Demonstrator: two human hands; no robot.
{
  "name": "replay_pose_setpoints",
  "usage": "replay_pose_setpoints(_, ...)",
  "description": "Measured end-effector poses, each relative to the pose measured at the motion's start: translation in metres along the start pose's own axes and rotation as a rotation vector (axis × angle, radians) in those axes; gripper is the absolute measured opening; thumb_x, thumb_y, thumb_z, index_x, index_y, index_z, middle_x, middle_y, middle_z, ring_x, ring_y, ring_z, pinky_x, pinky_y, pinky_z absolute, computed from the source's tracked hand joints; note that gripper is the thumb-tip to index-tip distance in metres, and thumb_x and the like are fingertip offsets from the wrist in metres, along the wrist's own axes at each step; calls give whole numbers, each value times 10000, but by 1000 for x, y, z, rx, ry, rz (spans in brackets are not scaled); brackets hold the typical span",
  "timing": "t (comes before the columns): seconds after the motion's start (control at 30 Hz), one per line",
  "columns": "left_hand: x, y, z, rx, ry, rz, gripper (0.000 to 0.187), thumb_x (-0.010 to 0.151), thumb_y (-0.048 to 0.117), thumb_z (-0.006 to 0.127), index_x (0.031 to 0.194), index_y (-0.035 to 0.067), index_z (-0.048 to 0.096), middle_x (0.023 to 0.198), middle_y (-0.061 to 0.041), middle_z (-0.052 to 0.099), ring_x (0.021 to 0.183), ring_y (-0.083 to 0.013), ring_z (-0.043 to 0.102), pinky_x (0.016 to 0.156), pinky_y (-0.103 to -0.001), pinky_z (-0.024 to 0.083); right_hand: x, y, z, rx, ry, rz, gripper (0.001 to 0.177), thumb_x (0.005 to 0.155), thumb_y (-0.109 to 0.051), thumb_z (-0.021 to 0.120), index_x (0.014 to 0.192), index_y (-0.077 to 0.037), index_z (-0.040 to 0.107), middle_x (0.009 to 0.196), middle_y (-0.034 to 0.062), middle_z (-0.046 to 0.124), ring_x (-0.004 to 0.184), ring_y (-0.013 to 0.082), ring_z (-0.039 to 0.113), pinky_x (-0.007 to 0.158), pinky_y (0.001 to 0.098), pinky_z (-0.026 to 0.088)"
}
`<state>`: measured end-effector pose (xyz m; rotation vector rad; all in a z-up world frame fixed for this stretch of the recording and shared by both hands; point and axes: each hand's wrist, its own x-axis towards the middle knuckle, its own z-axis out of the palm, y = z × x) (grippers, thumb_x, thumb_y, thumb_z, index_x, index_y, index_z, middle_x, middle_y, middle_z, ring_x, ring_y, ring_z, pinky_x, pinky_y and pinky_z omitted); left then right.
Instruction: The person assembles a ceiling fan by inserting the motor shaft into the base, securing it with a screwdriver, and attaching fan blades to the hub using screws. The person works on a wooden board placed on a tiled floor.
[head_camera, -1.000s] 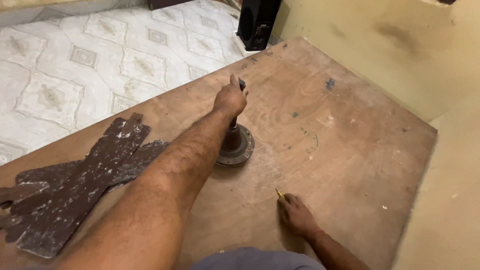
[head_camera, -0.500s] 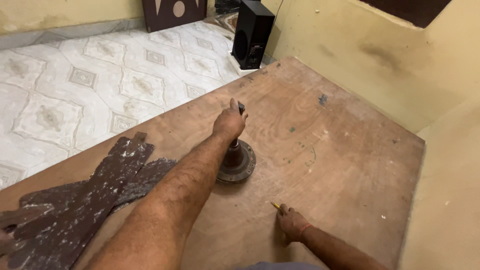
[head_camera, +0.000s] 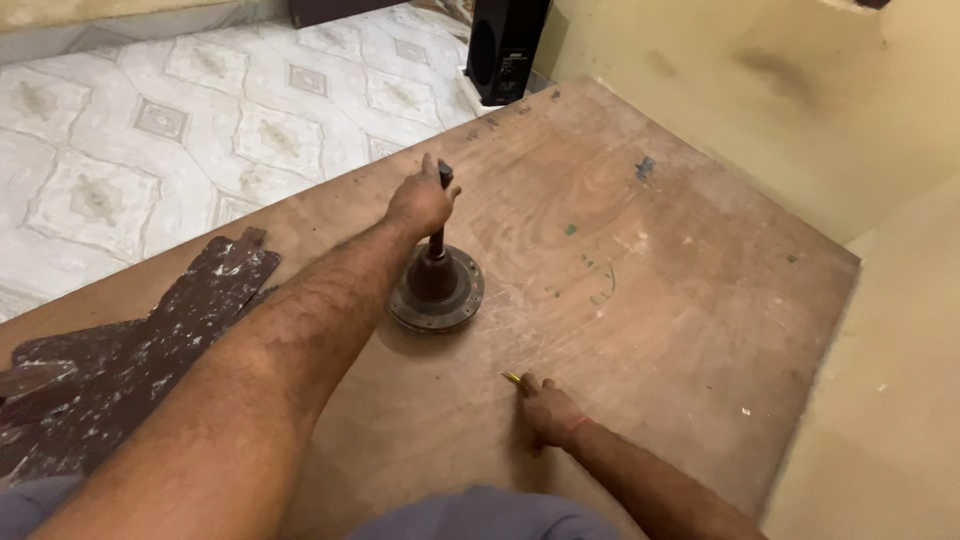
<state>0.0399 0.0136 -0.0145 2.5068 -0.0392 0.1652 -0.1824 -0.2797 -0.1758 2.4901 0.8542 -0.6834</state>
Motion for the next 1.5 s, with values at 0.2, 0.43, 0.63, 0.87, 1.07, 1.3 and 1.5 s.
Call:
replay_pose_setpoints(0.2,-19,-6,-16,-117,-17,43,771,997,435,628,1542,38,253,1259,-262,663,1159,-420,645,954,-511,512,17,-21,-7,-291,-227,-83,717,826,-450,835,1259,90,648,1309,273,618,1390,502,406,966,477,524)
replay_pose_setpoints(0.43,-49,2,-19,-289,14,171,849,935,368,695,1562,101,188,1194,-288,675,1088,-455,662,915,-526,523,25,-19,7,131,-99,237,941,665,-287,944,1351,177,497,1287,352,581,1105,435,672,893,444,590)
replay_pose_setpoints(0.63,-117,-42,-19,-417,-17,236,757,917,264,741,1500,28,320,1221,-276,688,1111,-450,666,953,-500,537,29,-12,9,-213,-234,27,904,683,-478,942,1290,96,596,1447,506,356,1079,464,660,964,434,565)
replay_pose_setpoints(0.87,-213,-110,-7,-341,-317,76,559,929,294,661,1407,40,522,1275,-238,663,1185,-383,649,1011,-457,515,48,3,20,-123,-198,28,848,677,-477,952,1241,67,627,1308,346,536,1108,401,626,969,396,544)
replay_pose_setpoints(1.07,-249,-129,33,127,-736,-108,478,988,380,615,1317,35,648,1325,-208,663,1235,-373,644,1020,-485,533,87,-44,10,-186,-41,-95,320,895,-364,753,1051,-87,785,1080,131,734,1144,382,588,995,480,502)
replay_pose_setpoints(1.3,-229,-143,67,88,-634,-114,472,946,389,651,1288,64,670,1288,-187,688,1211,-356,652,1009,-485,527,65,-157,-56,442,172,-149,519,782,-164,794,1255,-20,633,1441,231,461,1113,392,610,964,464,531)
replay_pose_setpoints(1.5,-155,-219,45,155,-512,-186,698,797,502,770,1390,176,599,1380,-147,625,1264,-347,598,1050,-471,489,51,-171,-88,310,201,-216,712,692,-161,865,1327,-4,582,1466,206,393,1096,406,580,930,469,535)
